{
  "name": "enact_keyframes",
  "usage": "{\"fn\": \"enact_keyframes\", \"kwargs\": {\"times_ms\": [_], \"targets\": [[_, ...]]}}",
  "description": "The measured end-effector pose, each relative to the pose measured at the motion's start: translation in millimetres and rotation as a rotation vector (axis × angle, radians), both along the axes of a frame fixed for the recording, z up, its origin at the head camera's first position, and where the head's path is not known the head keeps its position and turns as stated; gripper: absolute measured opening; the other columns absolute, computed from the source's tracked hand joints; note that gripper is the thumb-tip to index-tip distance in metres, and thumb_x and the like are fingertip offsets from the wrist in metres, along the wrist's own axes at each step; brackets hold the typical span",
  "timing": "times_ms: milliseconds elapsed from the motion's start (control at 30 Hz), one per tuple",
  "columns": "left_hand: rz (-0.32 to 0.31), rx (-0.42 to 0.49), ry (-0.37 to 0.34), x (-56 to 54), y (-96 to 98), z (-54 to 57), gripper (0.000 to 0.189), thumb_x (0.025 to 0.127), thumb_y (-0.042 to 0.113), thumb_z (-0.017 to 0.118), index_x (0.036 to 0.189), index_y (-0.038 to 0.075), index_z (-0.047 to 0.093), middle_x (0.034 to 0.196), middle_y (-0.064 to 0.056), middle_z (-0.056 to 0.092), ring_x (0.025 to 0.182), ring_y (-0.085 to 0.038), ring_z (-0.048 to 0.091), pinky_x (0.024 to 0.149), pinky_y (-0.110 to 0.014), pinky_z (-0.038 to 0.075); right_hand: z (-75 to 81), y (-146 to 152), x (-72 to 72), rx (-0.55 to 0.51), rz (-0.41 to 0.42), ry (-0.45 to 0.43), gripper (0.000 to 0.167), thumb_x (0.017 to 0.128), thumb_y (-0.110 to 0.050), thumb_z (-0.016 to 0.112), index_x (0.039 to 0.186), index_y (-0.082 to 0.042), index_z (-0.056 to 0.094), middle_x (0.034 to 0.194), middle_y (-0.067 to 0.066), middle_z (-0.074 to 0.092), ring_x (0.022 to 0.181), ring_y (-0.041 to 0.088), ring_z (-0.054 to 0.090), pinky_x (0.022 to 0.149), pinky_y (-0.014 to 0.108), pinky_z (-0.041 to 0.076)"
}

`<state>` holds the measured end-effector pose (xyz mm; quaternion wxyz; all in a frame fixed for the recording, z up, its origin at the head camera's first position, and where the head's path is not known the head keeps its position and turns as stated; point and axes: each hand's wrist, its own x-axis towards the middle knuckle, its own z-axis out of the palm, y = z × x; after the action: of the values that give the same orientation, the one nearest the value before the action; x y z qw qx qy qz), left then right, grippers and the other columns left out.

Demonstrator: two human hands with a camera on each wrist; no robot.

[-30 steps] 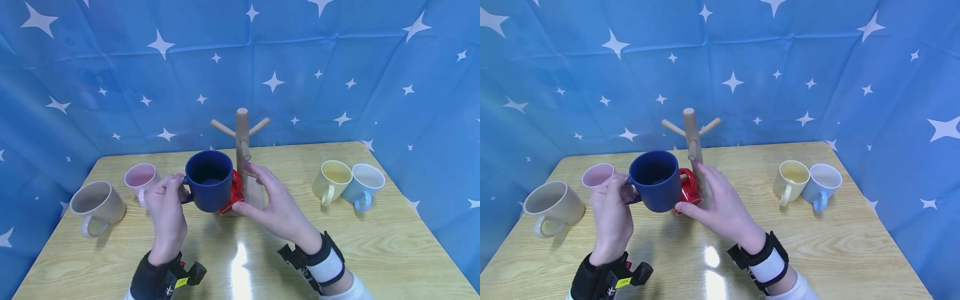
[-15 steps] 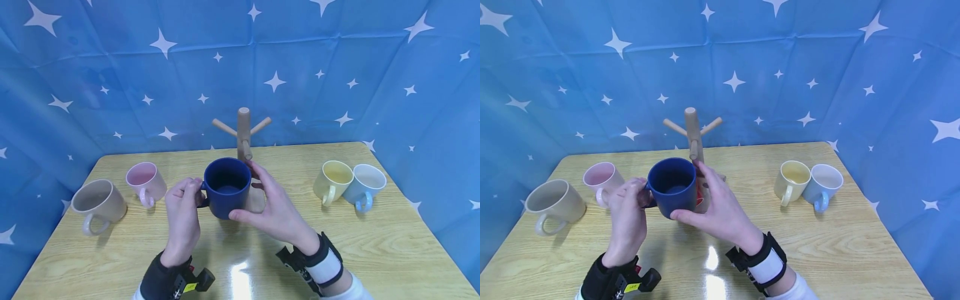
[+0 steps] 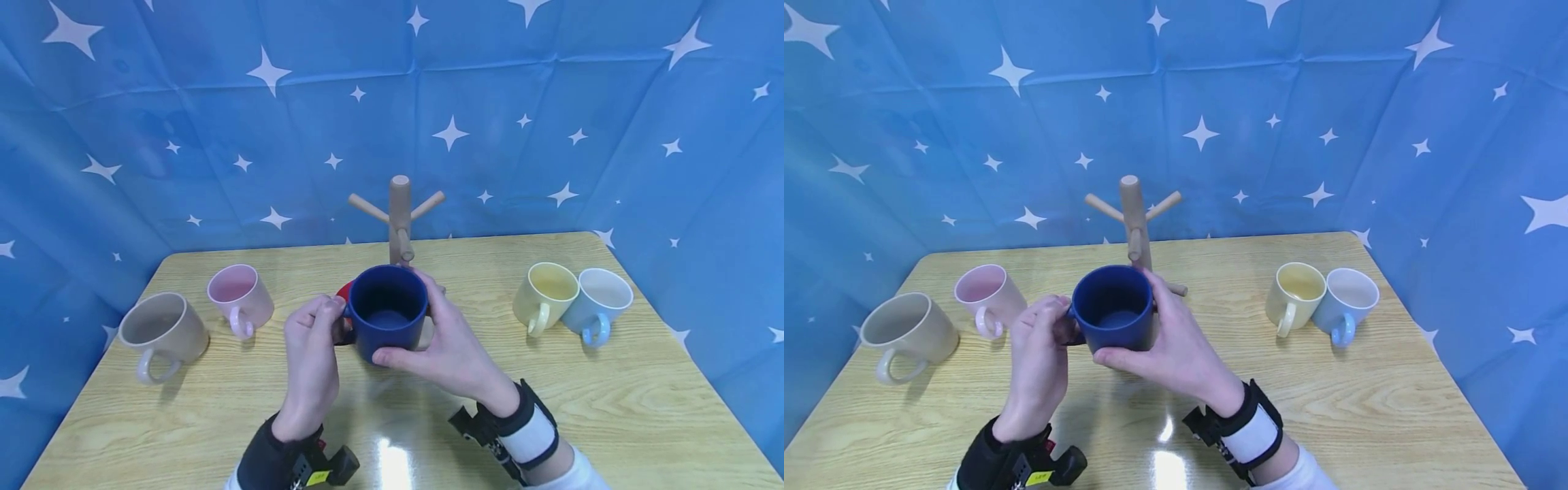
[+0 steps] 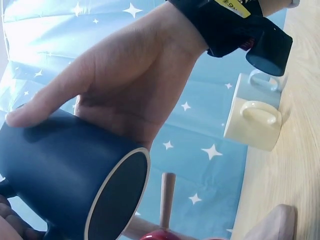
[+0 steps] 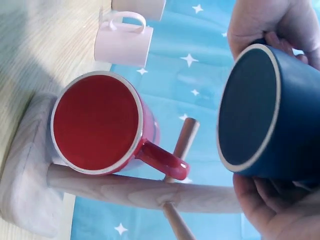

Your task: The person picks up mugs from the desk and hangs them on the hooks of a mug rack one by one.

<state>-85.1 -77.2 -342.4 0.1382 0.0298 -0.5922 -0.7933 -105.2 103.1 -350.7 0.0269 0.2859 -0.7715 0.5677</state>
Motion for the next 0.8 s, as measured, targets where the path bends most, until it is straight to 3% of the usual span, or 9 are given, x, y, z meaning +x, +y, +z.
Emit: {"fn": "enact_keyframes", "kwargs": {"times_ms": [167, 267, 533, 800], "targets": [[-0.035, -0.002, -0.037, 3.3, 3.8, -0.2, 0.046, 0.101, 0.01, 0.052, 0.056, 0.013, 0.047, 0.058, 0.007, 0.038, 0.065, -0.011, 0.046, 0.063, -0.024, 0.046, -4.1, -1.3, 0.8, -0.095, 0.013, -0.045, 0.096, 0.077, -0.028, 0.096, 0.155, -0.019, 0.04, 0.148, 0.006, 0.061, 0.139, 0.026, 0.056, 0.116, 0.059, 0.043], [-0.053, -0.021, -0.054, 5.0, 4.7, -1.2, 0.046, 0.102, 0.012, 0.052, 0.057, 0.013, 0.046, 0.059, 0.006, 0.037, 0.066, -0.013, 0.045, 0.065, -0.025, 0.045, -6.1, -1.7, 0.5, -0.136, 0.02, -0.058, 0.092, 0.078, -0.035, 0.094, 0.153, -0.018, 0.042, 0.146, 0.007, 0.062, 0.137, 0.026, 0.057, 0.114, 0.059, 0.045], [-0.085, -0.057, -0.065, 6.2, 6.5, -1.6, 0.045, 0.104, 0.013, 0.049, 0.059, 0.013, 0.05, 0.059, 0.007, 0.039, 0.064, -0.011, 0.045, 0.065, -0.024, 0.044, -4.4, -1.5, 1.7, -0.113, -0.019, -0.014, 0.086, 0.077, -0.02, 0.094, 0.149, -0.015, 0.047, 0.142, 0.006, 0.065, 0.131, 0.024, 0.061, 0.109, 0.047, 0.052], [-0.102, -0.051, -0.072, 4.6, 5.7, -2.3, 0.045, 0.104, 0.014, 0.049, 0.059, 0.013, 0.05, 0.058, 0.007, 0.039, 0.062, -0.01, 0.042, 0.064, -0.023, 0.039, -4.8, -1.7, 2.0, -0.095, -0.04, -0.01, 0.082, 0.08, -0.023, 0.093, 0.148, -0.013, 0.048, 0.142, 0.008, 0.065, 0.129, 0.026, 0.062, 0.106, 0.044, 0.056]]}}
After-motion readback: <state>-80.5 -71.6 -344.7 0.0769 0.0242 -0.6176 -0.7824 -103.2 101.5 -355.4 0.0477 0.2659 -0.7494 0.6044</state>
